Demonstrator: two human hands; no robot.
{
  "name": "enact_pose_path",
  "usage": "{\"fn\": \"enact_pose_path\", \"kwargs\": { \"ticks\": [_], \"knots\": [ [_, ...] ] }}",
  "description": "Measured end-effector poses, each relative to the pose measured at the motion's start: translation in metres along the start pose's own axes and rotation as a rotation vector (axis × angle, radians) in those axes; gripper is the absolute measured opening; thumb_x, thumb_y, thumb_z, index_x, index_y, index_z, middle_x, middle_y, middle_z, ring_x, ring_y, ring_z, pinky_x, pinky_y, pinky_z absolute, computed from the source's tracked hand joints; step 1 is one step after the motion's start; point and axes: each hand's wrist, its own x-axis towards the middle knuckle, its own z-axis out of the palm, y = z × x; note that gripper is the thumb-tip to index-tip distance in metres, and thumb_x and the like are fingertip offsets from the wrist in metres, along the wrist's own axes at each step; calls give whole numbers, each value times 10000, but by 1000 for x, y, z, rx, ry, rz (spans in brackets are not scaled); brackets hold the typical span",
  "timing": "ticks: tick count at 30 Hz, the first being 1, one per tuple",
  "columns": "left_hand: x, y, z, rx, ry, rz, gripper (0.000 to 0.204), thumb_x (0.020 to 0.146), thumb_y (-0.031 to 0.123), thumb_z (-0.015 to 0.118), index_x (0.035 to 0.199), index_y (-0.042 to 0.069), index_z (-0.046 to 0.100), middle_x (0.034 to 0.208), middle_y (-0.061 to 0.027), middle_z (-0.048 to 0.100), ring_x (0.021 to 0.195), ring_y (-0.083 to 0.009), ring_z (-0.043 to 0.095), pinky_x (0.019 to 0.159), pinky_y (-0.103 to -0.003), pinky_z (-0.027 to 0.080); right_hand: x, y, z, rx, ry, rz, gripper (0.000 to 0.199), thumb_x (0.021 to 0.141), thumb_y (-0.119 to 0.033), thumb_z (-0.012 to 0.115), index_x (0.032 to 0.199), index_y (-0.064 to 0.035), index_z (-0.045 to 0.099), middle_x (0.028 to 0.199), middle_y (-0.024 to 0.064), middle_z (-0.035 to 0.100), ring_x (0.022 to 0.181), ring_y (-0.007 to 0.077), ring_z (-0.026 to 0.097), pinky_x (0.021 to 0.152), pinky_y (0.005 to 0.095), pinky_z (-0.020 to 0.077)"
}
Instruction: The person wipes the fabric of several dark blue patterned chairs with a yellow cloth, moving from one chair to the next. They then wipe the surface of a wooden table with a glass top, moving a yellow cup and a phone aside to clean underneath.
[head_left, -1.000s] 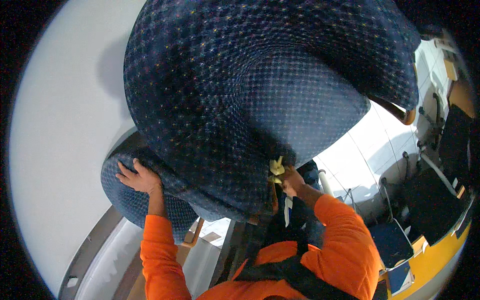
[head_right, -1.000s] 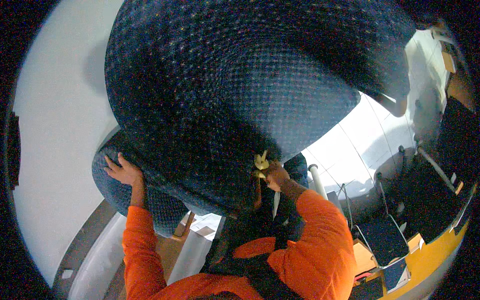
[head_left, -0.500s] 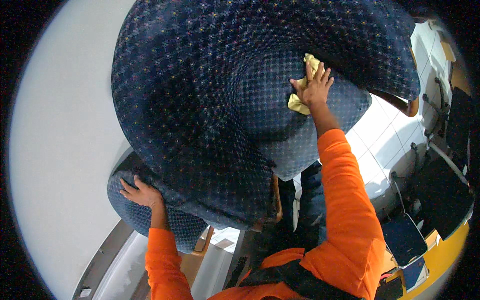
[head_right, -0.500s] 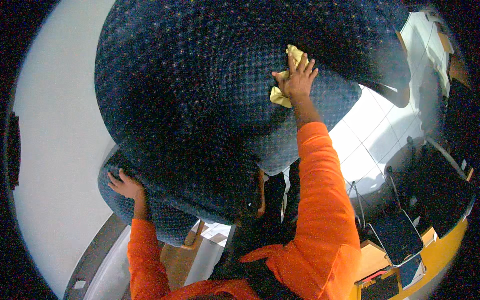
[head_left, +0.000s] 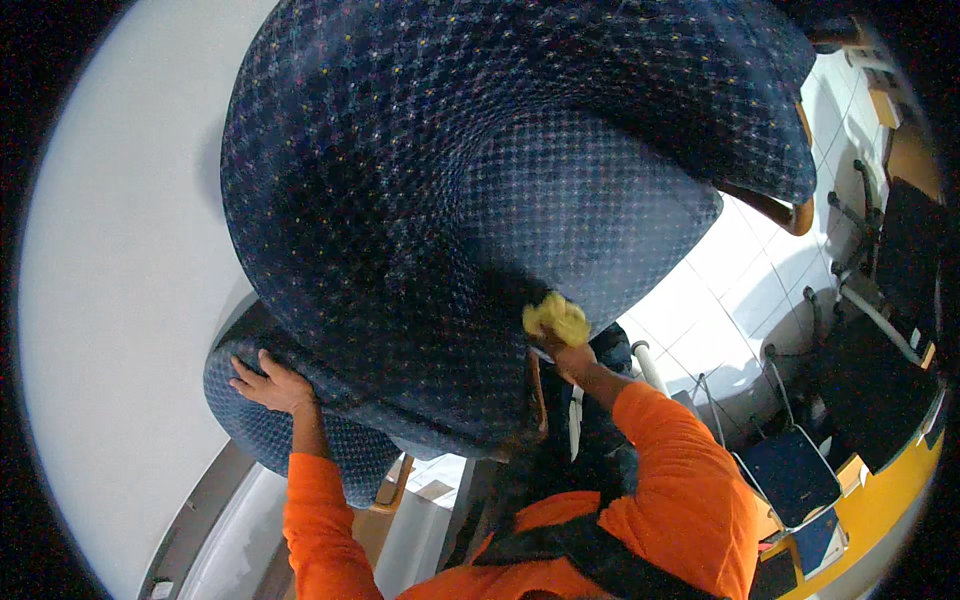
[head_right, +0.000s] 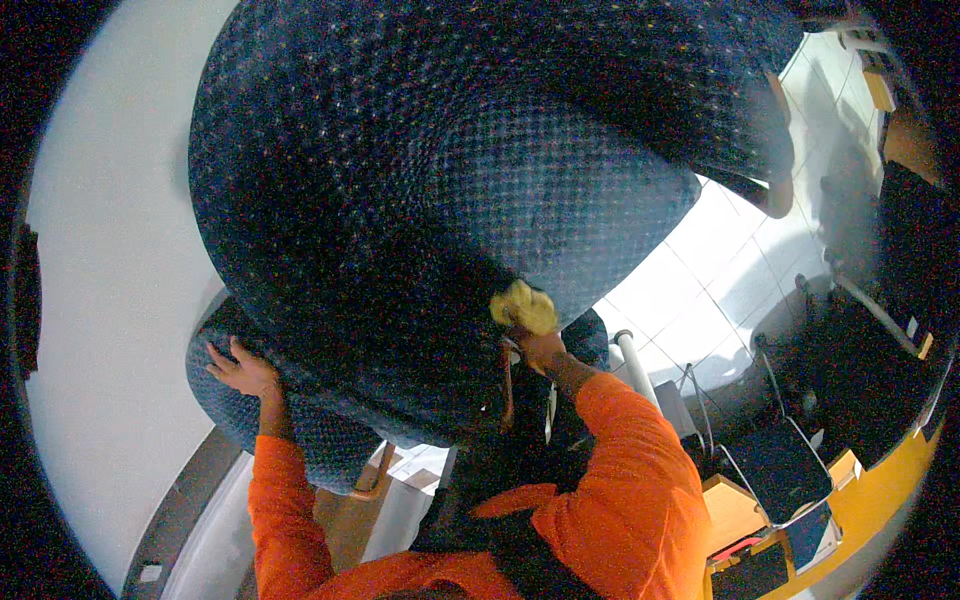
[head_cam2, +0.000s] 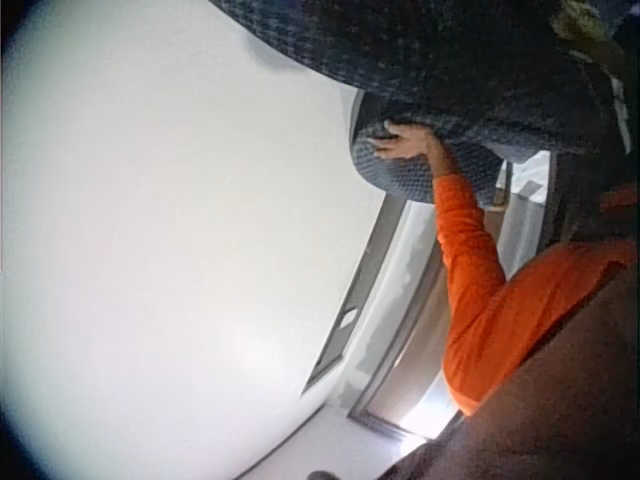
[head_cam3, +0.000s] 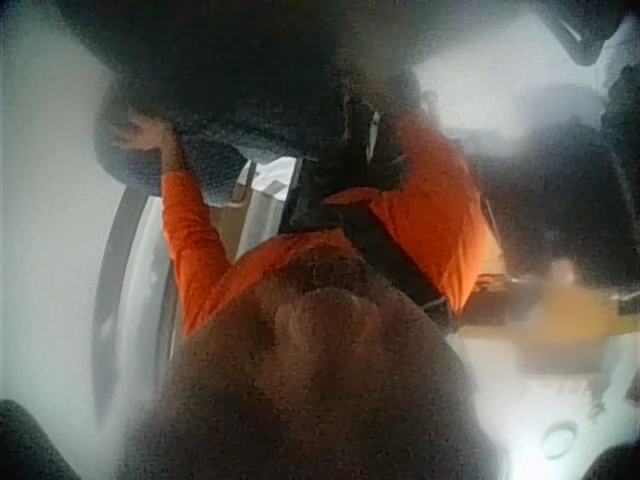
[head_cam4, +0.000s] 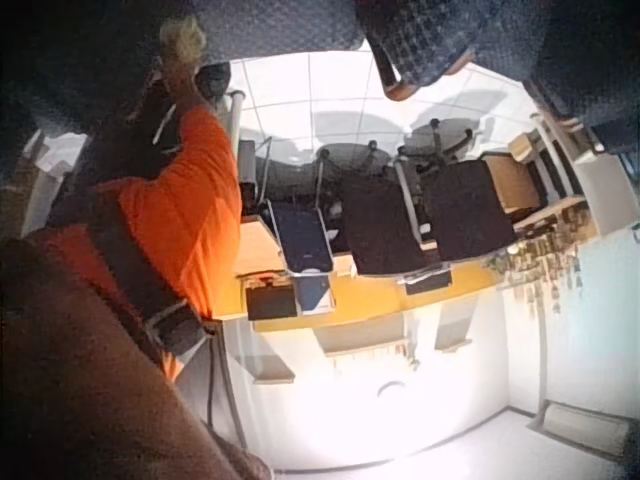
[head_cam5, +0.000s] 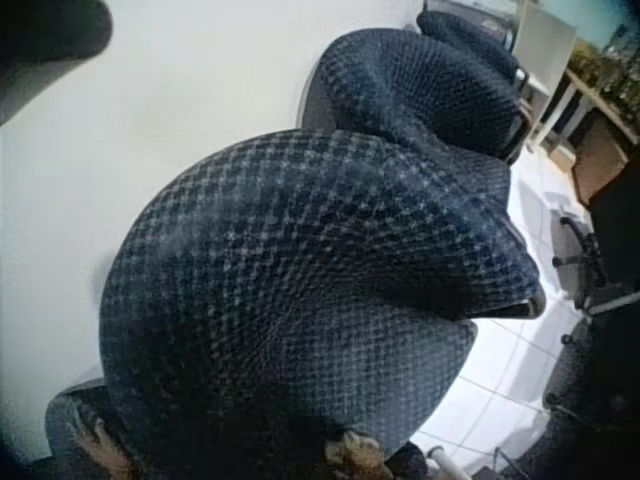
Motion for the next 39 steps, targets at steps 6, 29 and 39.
{"fn": "enact_pose_path", "kwargs": {
  "ticks": [6,29,39],
  "knots": [
    [7,-28,12,85,5,52,617,902,439,521,1424,138,390,1470,-337,207,1358,-463,235,1090,-524,229,19,8,-88,124,84,-214,307,821,-230,573,1101,-103,569,1024,144,594,935,335,552,761,448,453],
    [1,5,10,32,-28,-35,621,904,460,509,1433,163,375,1477,-314,217,1364,-439,240,1089,-525,228,-6,156,-61,136,190,364,396,839,-213,546,1204,-58,556,1079,175,617,1004,356,601,867,417,482],
    [13,-21,5,57,-16,45,623,909,456,504,1429,136,382,1467,-320,239,1371,-430,233,1089,-524,226,69,151,-101,-111,498,606,713,674,-2,608,1359,-143,472,1495,101,330,1392,389,235,1032,578,276]
  ]
}}
